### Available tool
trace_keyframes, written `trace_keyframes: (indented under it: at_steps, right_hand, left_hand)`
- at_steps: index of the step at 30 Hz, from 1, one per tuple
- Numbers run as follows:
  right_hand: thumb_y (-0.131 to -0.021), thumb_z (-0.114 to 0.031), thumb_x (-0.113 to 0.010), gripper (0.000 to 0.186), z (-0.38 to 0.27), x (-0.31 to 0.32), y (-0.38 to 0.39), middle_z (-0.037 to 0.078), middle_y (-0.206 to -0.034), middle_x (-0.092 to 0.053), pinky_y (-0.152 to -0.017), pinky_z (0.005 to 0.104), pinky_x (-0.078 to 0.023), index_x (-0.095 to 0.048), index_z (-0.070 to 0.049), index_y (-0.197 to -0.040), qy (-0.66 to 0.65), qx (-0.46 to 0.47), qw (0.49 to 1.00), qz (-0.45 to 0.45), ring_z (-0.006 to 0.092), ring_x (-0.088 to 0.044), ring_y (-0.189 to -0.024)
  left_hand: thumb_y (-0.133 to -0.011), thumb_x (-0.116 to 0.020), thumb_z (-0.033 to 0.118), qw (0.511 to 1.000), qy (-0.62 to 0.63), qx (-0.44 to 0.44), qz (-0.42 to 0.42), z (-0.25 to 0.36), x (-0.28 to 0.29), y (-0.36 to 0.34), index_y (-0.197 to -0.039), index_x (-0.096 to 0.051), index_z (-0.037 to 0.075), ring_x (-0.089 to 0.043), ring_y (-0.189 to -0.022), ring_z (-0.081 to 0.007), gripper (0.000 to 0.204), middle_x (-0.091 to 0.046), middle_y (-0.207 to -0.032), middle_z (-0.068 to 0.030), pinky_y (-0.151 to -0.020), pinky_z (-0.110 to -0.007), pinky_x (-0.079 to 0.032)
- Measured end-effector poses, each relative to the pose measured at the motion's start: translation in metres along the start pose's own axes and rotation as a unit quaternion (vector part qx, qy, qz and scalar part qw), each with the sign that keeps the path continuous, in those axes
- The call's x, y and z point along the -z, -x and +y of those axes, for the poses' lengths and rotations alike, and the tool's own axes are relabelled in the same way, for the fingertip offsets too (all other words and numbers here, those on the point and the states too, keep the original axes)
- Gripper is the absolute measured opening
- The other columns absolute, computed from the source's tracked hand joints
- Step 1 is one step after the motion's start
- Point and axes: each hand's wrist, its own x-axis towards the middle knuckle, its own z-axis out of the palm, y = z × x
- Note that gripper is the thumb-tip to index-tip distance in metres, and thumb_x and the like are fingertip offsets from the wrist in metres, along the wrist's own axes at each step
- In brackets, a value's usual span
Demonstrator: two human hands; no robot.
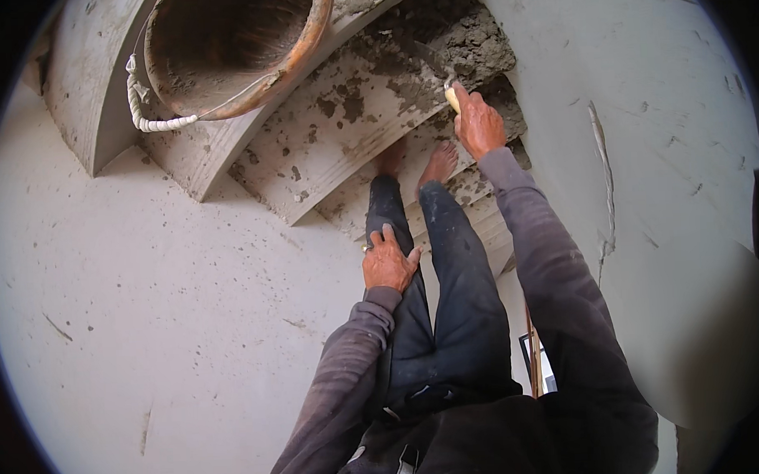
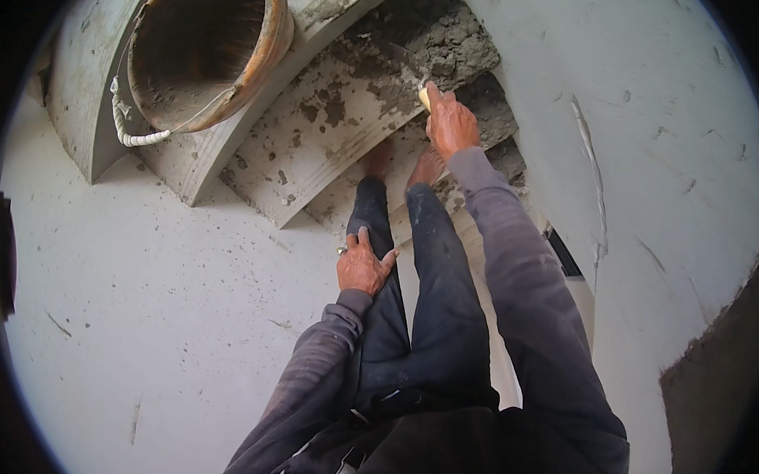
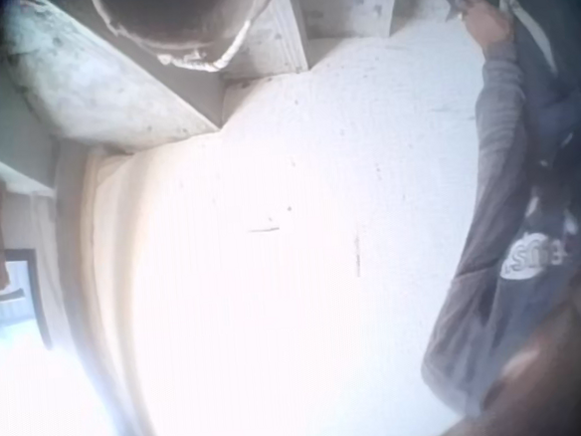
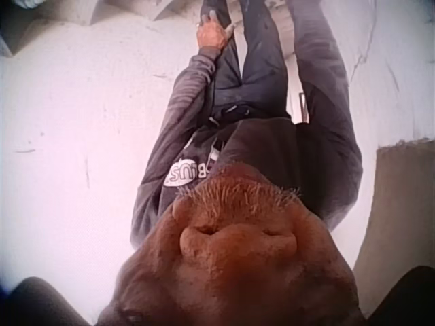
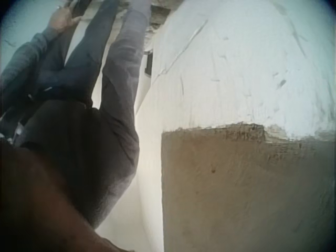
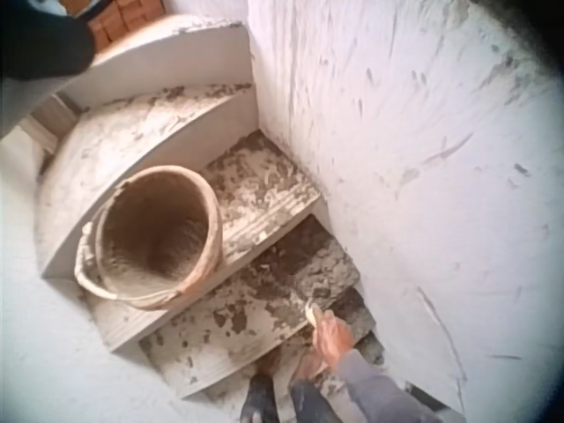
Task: The person applies mortar to concrete stairs using a trowel, taking the material from a bucket.
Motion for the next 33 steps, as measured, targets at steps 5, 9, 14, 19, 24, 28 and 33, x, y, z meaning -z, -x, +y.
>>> trace_keyframes:
  at_steps: [5,9,14,19,24,28,33]
  right_hand:
    - [-0.080,-0.009,-0.062,0.057,-0.004,-0.010,-0.029,0.020,-0.098,-0.056,-0.073,0.0476,-0.050,-0.043,-0.012,-0.133,0.017,0.004,0.999,0.035,0.0384,-0.061,-0.084]
    - [-0.079,-0.007,-0.062,0.057,-0.012,-0.010,-0.028,0.020,-0.098,-0.056,-0.073,0.0470,-0.051,-0.043,-0.011,-0.133,0.049,0.043,0.997,-0.039,0.0381,-0.062,-0.085]
    - [-0.078,-0.005,-0.063,0.058,-0.018,-0.005,-0.002,0.021,-0.099,-0.056,-0.073,0.0470,-0.051,-0.043,-0.011,-0.132,-0.012,0.070,0.997,-0.033,0.0387,-0.061,-0.084]
    - [-0.078,-0.004,-0.061,0.057,-0.014,-0.011,-0.022,0.022,-0.100,-0.057,-0.074,0.0479,-0.050,-0.044,-0.012,-0.132,-0.023,0.004,0.999,0.028,0.0404,-0.060,-0.085]
    - [-0.077,-0.006,-0.058,0.052,-0.012,-0.025,-0.019,0.022,-0.104,-0.060,-0.078,0.0481,-0.049,-0.047,-0.011,-0.128,-0.104,0.027,0.993,0.041,0.0398,-0.060,-0.091]
    - [-0.072,-0.011,-0.058,0.040,-0.011,-0.046,0.007,0.024,-0.089,-0.064,-0.074,0.0496,-0.048,-0.054,-0.007,-0.112,-0.265,-0.058,0.959,-0.086,0.0434,-0.060,-0.086]
    - [-0.068,-0.017,-0.066,0.032,-0.061,-0.088,0.030,0.023,-0.093,-0.063,-0.077,0.0466,-0.047,-0.058,-0.004,-0.096,-0.306,-0.059,0.926,-0.214,0.0425,-0.059,-0.089]
  left_hand:
    - [-0.077,-0.068,0.047,1.000,-0.006,-0.004,-0.004,0.003,0.003,-0.001,-0.123,-0.047,-0.003,-0.061,-0.090,-0.0418,0.071,-0.054,-0.107,-0.0236,-0.079,-0.046,-0.050]
    - [-0.078,-0.068,0.046,1.000,-0.005,-0.002,-0.006,0.003,0.005,-0.005,-0.123,-0.047,-0.004,-0.061,-0.089,-0.0424,0.071,-0.054,-0.106,-0.0242,-0.078,-0.046,-0.050]
    - [-0.077,-0.068,0.046,1.000,0.002,0.001,0.000,0.000,0.005,-0.005,-0.122,-0.047,-0.004,-0.060,-0.089,-0.0428,0.070,-0.055,-0.106,-0.0244,-0.078,-0.046,-0.050]
    - [-0.078,-0.067,0.047,1.000,-0.003,0.000,-0.006,0.003,0.003,-0.007,-0.118,-0.049,-0.003,-0.061,-0.089,-0.0423,0.066,-0.055,-0.105,-0.0235,-0.079,-0.047,-0.050]
    - [-0.078,-0.067,0.047,1.000,-0.001,0.008,-0.010,-0.001,0.001,-0.007,-0.116,-0.049,-0.003,-0.061,-0.089,-0.0421,0.065,-0.055,-0.105,-0.0231,-0.078,-0.046,-0.050]
    - [-0.078,-0.067,0.046,1.000,0.001,0.012,-0.009,-0.002,0.002,-0.007,-0.116,-0.049,-0.003,-0.061,-0.087,-0.0422,0.064,-0.055,-0.104,-0.0231,-0.077,-0.046,-0.051]
    - [-0.078,-0.067,0.045,1.000,-0.003,0.022,-0.008,-0.004,0.002,-0.005,-0.117,-0.049,-0.003,-0.061,-0.086,-0.0426,0.063,-0.054,-0.103,-0.0231,-0.076,-0.047,-0.051]
